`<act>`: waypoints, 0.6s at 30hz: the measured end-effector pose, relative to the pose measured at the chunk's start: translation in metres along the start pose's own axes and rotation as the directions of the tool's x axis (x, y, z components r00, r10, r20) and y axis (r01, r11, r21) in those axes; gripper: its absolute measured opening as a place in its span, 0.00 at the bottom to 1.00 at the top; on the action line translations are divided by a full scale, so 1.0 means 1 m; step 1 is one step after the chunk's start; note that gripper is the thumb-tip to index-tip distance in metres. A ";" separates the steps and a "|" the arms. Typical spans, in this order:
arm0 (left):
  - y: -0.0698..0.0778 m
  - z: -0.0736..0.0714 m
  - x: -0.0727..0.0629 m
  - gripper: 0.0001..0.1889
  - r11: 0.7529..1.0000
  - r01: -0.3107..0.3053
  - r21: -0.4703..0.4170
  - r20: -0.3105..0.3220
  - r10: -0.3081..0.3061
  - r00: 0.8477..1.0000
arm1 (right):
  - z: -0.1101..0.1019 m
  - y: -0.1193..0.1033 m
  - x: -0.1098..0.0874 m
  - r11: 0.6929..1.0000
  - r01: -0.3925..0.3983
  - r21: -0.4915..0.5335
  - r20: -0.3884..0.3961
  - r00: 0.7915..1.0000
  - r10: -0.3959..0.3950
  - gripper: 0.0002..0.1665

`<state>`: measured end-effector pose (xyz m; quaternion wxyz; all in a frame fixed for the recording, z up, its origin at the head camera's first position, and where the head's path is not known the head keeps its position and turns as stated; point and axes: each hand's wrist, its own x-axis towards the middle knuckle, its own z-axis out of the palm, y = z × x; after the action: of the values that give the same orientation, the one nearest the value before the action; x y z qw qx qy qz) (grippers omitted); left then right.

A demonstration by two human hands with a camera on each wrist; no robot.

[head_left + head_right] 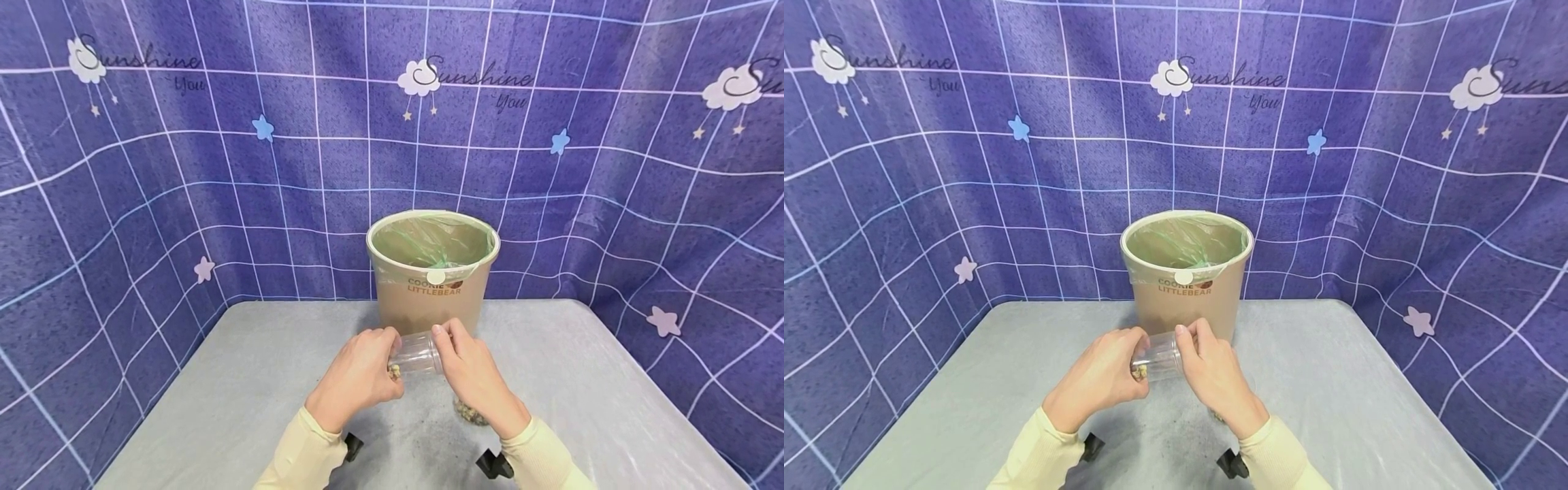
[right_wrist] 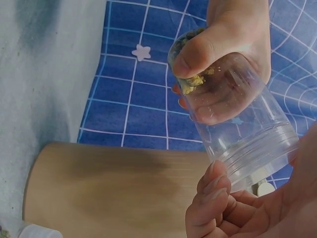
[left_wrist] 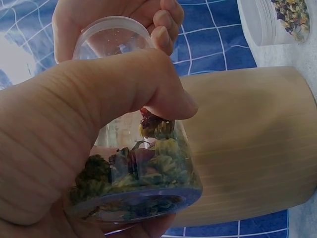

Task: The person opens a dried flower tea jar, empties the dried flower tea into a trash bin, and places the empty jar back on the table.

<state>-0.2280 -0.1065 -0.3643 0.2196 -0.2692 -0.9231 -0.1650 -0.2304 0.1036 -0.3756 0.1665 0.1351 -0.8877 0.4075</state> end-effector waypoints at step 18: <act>-0.002 0.001 0.000 0.23 1.000 -0.008 0.001 -0.017 0.008 1.000 | 0.000 0.000 -0.001 1.000 0.022 0.013 0.002 1.000 -0.022 0.19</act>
<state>-0.2290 -0.1077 -0.3654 0.2281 -0.2714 -0.9202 -0.1657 -0.2296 0.1035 -0.3755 0.1691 0.1461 -0.8836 0.4114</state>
